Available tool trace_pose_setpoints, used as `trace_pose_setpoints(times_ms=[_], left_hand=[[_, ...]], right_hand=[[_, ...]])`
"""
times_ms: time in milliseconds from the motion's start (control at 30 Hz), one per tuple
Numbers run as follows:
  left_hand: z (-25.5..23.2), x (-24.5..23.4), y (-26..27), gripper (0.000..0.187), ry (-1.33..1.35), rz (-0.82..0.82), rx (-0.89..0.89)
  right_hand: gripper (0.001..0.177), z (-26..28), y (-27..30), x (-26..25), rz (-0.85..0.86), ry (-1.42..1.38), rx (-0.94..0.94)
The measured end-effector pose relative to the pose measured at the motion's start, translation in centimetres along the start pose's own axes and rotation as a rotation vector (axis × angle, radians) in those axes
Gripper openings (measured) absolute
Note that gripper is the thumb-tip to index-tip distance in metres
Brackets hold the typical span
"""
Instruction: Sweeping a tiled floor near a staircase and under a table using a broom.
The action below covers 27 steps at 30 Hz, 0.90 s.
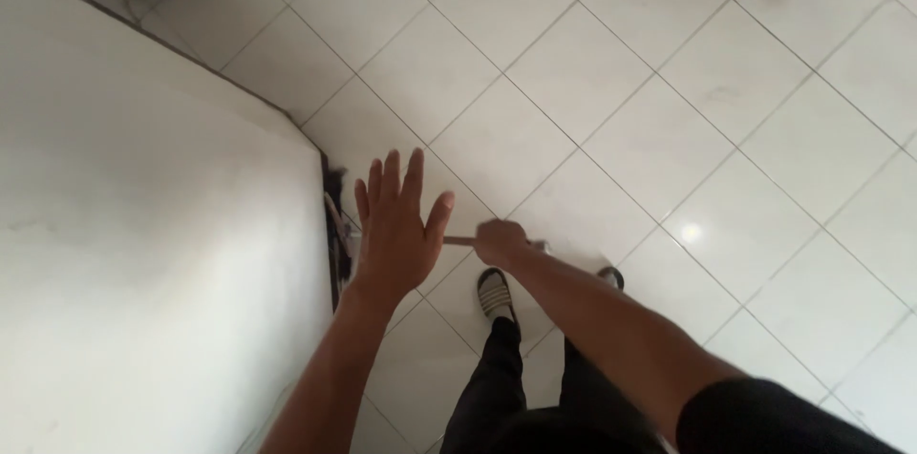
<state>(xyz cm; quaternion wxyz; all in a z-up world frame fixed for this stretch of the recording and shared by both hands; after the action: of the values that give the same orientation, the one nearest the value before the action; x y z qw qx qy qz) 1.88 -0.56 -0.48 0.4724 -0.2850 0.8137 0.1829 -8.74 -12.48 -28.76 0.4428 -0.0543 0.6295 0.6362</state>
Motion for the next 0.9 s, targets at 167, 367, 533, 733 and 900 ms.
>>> trace_pose_setpoints(times_ms=[167,367,533,733,900], left_hand=[[0.4,0.2,0.9,0.073,-0.003,0.008,0.036],[-0.7,0.9,0.3,0.072,0.009,0.018,0.117],[-3.1,1.4,0.8,0.073,0.019,0.009,0.155],[-6.1,2.9,2.9,0.072,0.007,-0.009,0.132],[-7.2,4.0,6.5,0.074,0.007,-0.029,0.064]], right_hand=[[0.035,-12.1,3.2,2.6,0.023,-0.058,0.206],[0.046,-27.4,16.9,-2.2,0.028,0.031,0.456],[0.040,-26.1,19.5,-1.8,-0.070,0.186,0.333],[0.043,-13.5,10.4,1.4,-0.085,0.003,0.066],[0.030,-6.9,7.8,7.1,-0.067,0.000,0.078]])
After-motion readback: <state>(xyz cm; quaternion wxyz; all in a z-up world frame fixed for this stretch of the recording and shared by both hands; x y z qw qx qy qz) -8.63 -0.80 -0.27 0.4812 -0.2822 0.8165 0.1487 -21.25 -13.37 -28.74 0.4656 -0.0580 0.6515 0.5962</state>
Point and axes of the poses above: each hand's wrist, its own y-axis away from the middle knuckle, its own x-axis out of the palm, z = x × y, the point moved 3 cm from there along -y, towards the middle knuckle, and after that the axes turned 4 degrees about x, right-handed, at the moved point
